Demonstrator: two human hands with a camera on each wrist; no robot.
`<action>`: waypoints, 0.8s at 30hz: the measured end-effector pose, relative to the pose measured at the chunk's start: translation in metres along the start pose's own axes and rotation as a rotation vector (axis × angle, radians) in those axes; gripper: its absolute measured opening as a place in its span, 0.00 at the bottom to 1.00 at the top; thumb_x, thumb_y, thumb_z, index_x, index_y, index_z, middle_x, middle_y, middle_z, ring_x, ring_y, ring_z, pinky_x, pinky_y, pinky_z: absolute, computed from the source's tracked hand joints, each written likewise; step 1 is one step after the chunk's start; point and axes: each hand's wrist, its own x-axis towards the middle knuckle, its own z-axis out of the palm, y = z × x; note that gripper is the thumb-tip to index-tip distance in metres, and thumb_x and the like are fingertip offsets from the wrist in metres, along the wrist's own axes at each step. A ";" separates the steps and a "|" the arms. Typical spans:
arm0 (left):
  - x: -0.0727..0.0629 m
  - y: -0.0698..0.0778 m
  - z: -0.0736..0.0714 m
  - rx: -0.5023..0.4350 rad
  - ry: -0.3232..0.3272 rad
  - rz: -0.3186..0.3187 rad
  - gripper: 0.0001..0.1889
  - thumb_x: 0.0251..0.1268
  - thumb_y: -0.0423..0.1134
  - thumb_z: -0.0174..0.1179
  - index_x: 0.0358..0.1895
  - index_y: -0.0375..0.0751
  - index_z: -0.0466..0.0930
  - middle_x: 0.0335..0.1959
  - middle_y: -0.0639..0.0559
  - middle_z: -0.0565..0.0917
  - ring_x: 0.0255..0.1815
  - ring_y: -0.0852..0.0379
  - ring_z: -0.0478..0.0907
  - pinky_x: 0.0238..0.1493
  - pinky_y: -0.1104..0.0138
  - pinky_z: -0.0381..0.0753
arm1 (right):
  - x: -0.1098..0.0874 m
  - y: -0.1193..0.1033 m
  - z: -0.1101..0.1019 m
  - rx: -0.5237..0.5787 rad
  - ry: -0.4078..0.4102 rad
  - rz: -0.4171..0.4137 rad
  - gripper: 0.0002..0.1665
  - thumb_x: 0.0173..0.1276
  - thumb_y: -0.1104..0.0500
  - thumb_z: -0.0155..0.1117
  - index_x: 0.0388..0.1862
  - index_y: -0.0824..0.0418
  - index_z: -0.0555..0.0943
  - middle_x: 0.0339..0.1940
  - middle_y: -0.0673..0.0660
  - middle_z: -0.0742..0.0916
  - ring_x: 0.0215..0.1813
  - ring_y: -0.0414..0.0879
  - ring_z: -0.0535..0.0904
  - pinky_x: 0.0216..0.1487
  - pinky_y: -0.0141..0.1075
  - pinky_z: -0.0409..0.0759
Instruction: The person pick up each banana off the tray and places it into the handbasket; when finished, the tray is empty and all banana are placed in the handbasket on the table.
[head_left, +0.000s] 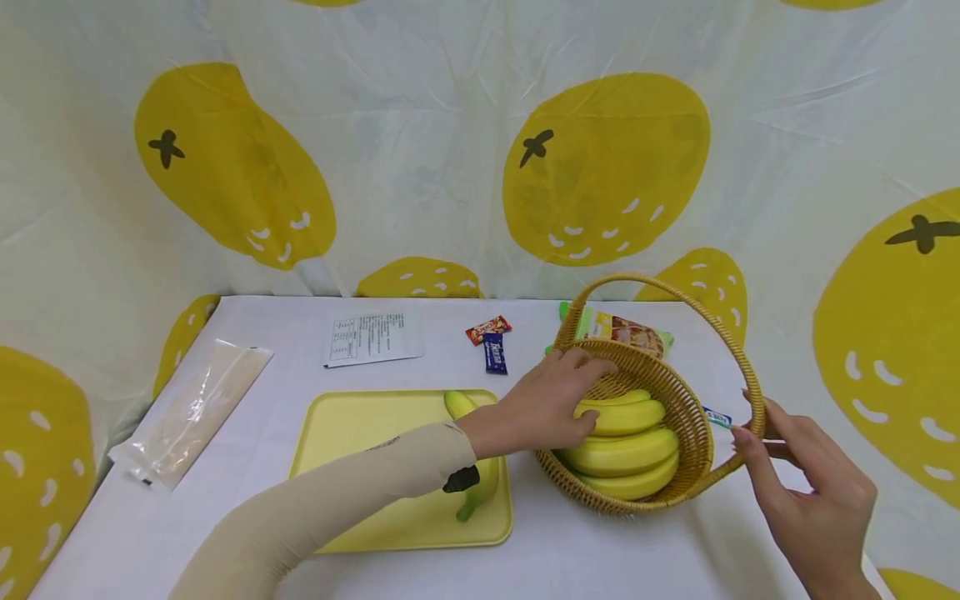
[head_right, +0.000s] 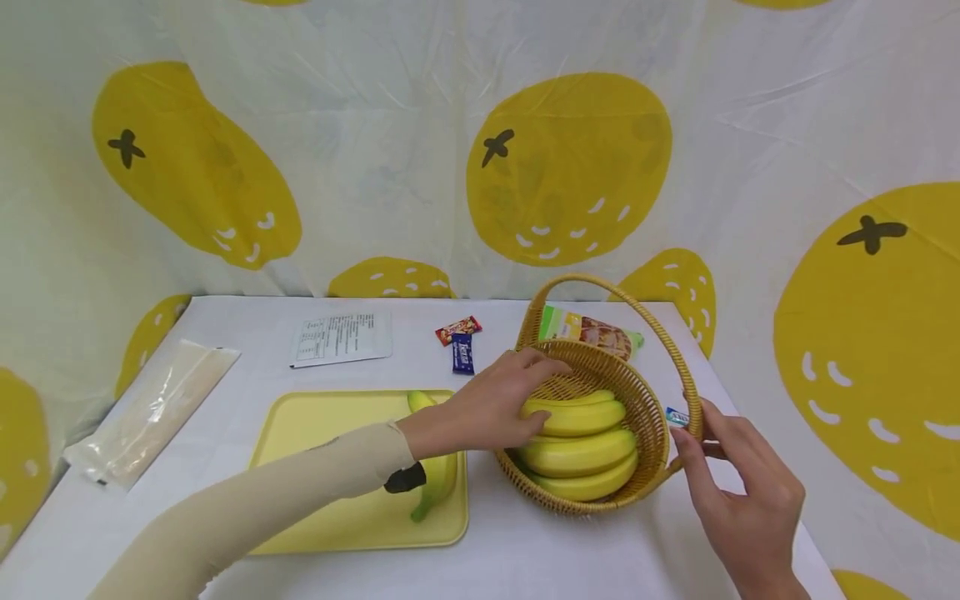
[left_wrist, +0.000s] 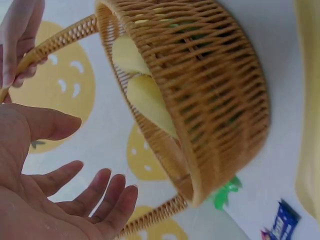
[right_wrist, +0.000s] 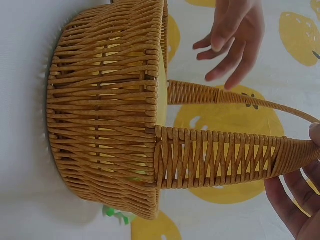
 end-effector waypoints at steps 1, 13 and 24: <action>-0.004 -0.002 -0.001 -0.004 0.015 0.000 0.31 0.74 0.42 0.63 0.78 0.47 0.70 0.66 0.50 0.75 0.58 0.55 0.71 0.60 0.65 0.71 | 0.000 0.000 0.000 0.004 0.002 -0.001 0.19 0.64 0.71 0.76 0.52 0.81 0.85 0.39 0.63 0.90 0.43 0.34 0.85 0.47 0.20 0.78; -0.071 -0.025 -0.003 -0.044 0.102 -0.059 0.30 0.71 0.40 0.67 0.75 0.47 0.73 0.65 0.45 0.76 0.56 0.48 0.71 0.53 0.60 0.76 | 0.000 -0.003 0.001 0.014 0.008 0.006 0.19 0.64 0.71 0.76 0.51 0.82 0.85 0.40 0.63 0.90 0.43 0.34 0.85 0.47 0.20 0.78; -0.114 -0.045 0.023 0.049 0.115 -0.068 0.36 0.62 0.51 0.74 0.73 0.50 0.75 0.64 0.48 0.75 0.51 0.51 0.71 0.51 0.60 0.73 | -0.001 0.001 0.000 -0.012 0.001 0.006 0.19 0.64 0.72 0.76 0.52 0.80 0.86 0.39 0.63 0.90 0.43 0.33 0.85 0.47 0.20 0.78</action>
